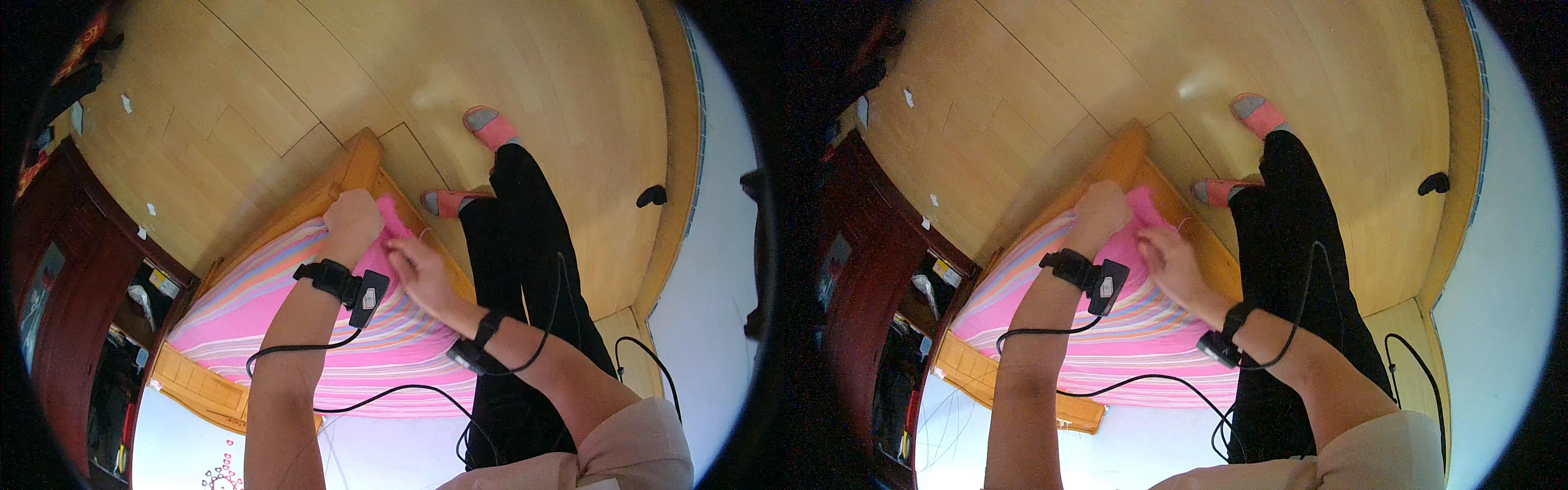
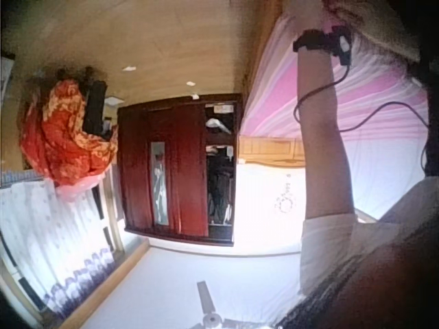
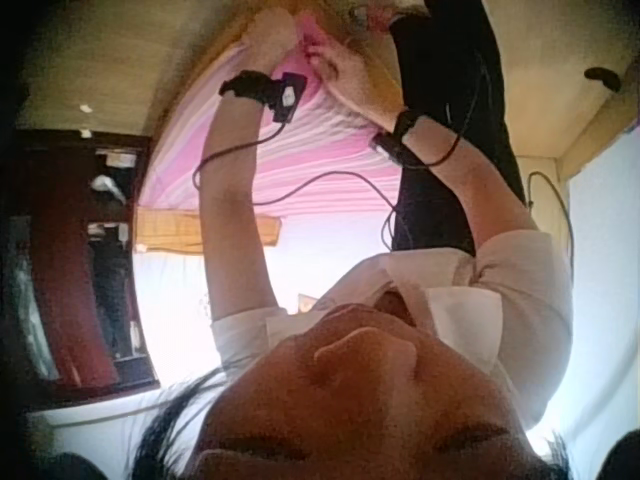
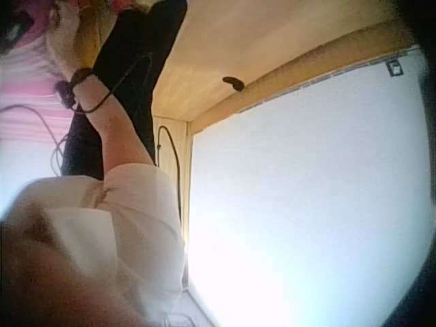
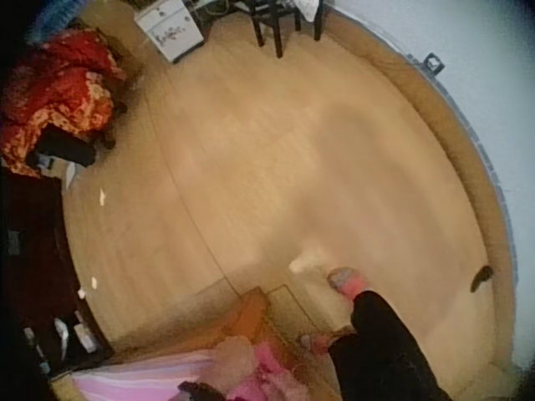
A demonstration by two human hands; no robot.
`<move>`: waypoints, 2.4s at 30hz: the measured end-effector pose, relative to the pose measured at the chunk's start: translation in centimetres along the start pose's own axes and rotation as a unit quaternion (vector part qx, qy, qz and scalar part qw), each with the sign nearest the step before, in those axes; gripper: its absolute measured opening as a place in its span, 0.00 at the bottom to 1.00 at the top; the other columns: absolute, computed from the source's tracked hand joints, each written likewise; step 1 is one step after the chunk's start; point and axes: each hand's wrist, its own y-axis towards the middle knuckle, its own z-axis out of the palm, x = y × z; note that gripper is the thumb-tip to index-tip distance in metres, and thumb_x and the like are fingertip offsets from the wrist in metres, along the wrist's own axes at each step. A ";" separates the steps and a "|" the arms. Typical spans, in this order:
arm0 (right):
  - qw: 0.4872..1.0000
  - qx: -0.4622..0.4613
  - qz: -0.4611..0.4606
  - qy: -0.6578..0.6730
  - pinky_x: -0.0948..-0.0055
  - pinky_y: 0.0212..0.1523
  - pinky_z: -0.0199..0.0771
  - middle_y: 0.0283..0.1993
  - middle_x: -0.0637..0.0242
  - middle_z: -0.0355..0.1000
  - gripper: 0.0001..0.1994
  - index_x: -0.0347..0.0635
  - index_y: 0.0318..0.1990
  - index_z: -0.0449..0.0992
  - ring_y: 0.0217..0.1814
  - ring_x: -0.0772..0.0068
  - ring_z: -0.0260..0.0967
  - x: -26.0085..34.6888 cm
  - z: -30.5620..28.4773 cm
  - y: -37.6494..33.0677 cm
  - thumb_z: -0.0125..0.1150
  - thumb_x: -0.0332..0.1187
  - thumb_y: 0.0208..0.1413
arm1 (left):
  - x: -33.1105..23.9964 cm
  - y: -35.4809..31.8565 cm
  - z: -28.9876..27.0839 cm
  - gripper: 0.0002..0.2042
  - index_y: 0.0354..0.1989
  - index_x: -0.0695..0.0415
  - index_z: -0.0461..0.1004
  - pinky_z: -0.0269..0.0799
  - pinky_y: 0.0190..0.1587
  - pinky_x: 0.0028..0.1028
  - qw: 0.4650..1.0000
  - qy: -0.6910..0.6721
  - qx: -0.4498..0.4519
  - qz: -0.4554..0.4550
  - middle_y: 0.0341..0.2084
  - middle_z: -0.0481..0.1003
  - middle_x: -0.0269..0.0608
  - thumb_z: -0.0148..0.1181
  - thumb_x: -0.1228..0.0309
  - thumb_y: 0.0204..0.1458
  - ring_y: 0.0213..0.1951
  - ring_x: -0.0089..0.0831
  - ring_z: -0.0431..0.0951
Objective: The person smooths a pink striped fitted sheet over a mattress, tucking the edges under the bed frame. They then place a pink pillow with a cartoon design on the bed, adjust its position, and smooth the sheet around it.
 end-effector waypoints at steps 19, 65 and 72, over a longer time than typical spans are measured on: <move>0.971 0.199 0.046 0.121 0.64 0.78 0.37 0.77 0.45 0.46 0.41 0.29 0.74 0.47 0.81 0.52 0.39 -0.8 0.7 -1.9 0.50 0.53 0.67 | 0.0 -2.0 -1.2 0.11 0.37 0.54 0.85 0.80 0.42 0.39 0.974 0.160 -0.095 0.130 0.37 0.83 0.48 0.54 0.68 0.58 0.43 0.43 0.85; 0.923 0.249 -0.159 -0.246 0.49 0.65 0.61 0.61 0.48 0.63 0.46 0.49 0.68 0.61 0.65 0.40 0.59 5.7 2.7 6.8 0.76 0.53 0.42 | 13.4 -7.0 5.7 0.10 0.42 0.60 0.79 0.71 0.54 0.45 0.812 -0.357 -0.459 0.041 0.38 0.80 0.51 0.56 0.70 0.57 0.45 0.54 0.78; 0.815 0.229 -0.197 -0.494 0.46 0.62 0.65 0.62 0.49 0.64 0.45 0.50 0.69 0.60 0.65 0.40 0.61 8.6 3.4 6.7 0.68 0.61 0.47 | 7.5 -21.5 24.4 0.25 0.64 0.62 0.62 0.59 0.63 0.47 0.563 -0.559 -0.507 -0.336 0.61 0.60 0.56 0.58 0.72 0.58 0.63 0.50 0.61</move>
